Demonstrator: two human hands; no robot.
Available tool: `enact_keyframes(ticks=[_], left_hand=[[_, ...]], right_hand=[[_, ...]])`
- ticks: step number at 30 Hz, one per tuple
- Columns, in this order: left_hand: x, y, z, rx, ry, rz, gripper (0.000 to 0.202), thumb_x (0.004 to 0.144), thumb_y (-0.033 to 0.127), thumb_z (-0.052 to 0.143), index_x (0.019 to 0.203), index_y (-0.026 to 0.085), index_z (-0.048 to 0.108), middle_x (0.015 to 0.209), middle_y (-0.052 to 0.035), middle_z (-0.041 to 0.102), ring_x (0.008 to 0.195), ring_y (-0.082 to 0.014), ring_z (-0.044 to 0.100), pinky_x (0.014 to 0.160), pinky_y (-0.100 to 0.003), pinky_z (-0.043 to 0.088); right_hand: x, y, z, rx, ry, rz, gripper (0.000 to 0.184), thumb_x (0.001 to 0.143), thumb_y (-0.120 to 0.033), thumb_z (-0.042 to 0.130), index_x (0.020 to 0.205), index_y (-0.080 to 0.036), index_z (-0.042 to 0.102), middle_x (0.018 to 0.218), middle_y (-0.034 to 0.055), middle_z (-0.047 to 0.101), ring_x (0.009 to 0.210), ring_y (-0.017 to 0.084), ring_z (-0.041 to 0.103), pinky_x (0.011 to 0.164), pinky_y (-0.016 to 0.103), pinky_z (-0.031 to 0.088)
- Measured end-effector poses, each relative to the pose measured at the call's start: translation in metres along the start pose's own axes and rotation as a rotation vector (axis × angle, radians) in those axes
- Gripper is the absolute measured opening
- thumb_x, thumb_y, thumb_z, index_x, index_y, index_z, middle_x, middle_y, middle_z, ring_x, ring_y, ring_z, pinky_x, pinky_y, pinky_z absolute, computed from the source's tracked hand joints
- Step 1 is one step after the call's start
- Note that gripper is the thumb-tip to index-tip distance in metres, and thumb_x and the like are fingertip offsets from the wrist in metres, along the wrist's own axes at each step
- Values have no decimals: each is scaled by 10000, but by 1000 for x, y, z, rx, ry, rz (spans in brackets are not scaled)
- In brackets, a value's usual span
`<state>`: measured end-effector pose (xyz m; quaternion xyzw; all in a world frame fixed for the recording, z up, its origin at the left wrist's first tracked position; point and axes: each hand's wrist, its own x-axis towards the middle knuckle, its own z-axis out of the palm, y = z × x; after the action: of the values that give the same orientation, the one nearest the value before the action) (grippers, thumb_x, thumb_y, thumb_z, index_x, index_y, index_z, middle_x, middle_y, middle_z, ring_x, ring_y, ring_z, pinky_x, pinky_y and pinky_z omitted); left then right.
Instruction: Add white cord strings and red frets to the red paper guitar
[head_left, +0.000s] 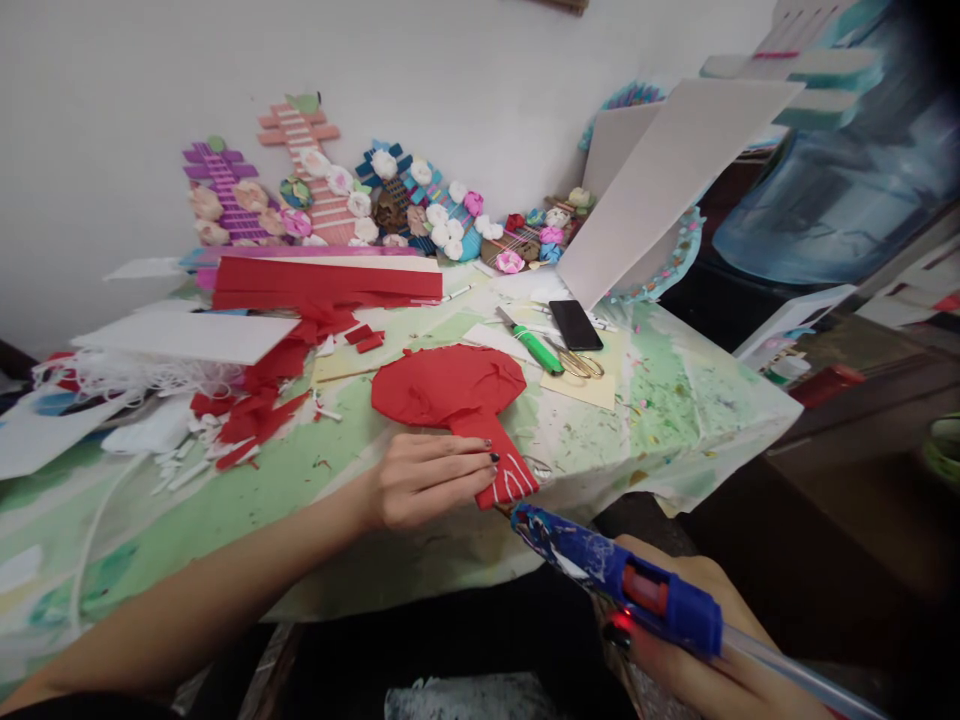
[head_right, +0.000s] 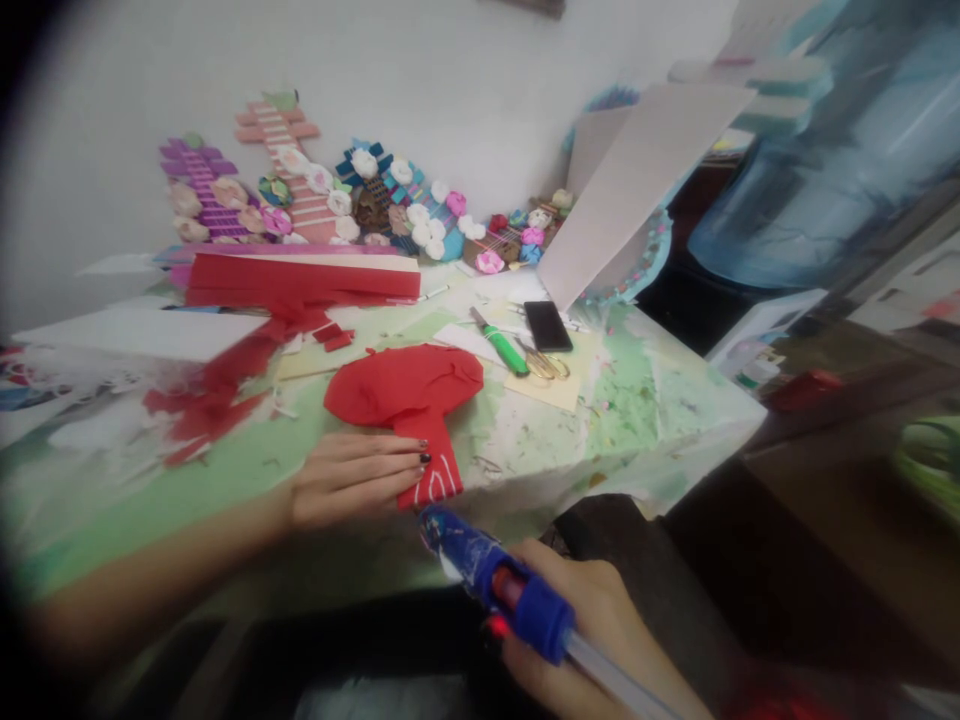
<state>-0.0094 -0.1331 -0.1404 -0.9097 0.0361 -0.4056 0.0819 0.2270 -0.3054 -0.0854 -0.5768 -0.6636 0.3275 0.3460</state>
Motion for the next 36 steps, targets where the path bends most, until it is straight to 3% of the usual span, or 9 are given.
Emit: enact_keyframes(ticks=[17,27,36], left_hand=[[2,0,-1,2,-10,6,140,849,165,619,972,111,659,963,-98,738,1028,-203,665,818,-280,581],[4,0,0,-13,19,3,149,859,142,594,984,88,654,951,-110,738,1030,-204,665,843,-284,574],[5,-1,0,23,13,21,146,851,175,618,984,128,656,964,-93,740,1026,-192,668,843,-271,574]], right_hand=[[-3,6,-1,-24,29,-10,174,812,-361,527,692,-236,539,577,-13,549,478,131,481,475,236,411],[-2,8,3,-36,-75,16,199,841,-345,463,708,-204,510,594,-26,460,519,105,413,492,219,353],[-2,-1,-1,-48,-16,-3,165,801,-348,527,711,-215,565,598,-6,566,479,116,464,473,227,407]])
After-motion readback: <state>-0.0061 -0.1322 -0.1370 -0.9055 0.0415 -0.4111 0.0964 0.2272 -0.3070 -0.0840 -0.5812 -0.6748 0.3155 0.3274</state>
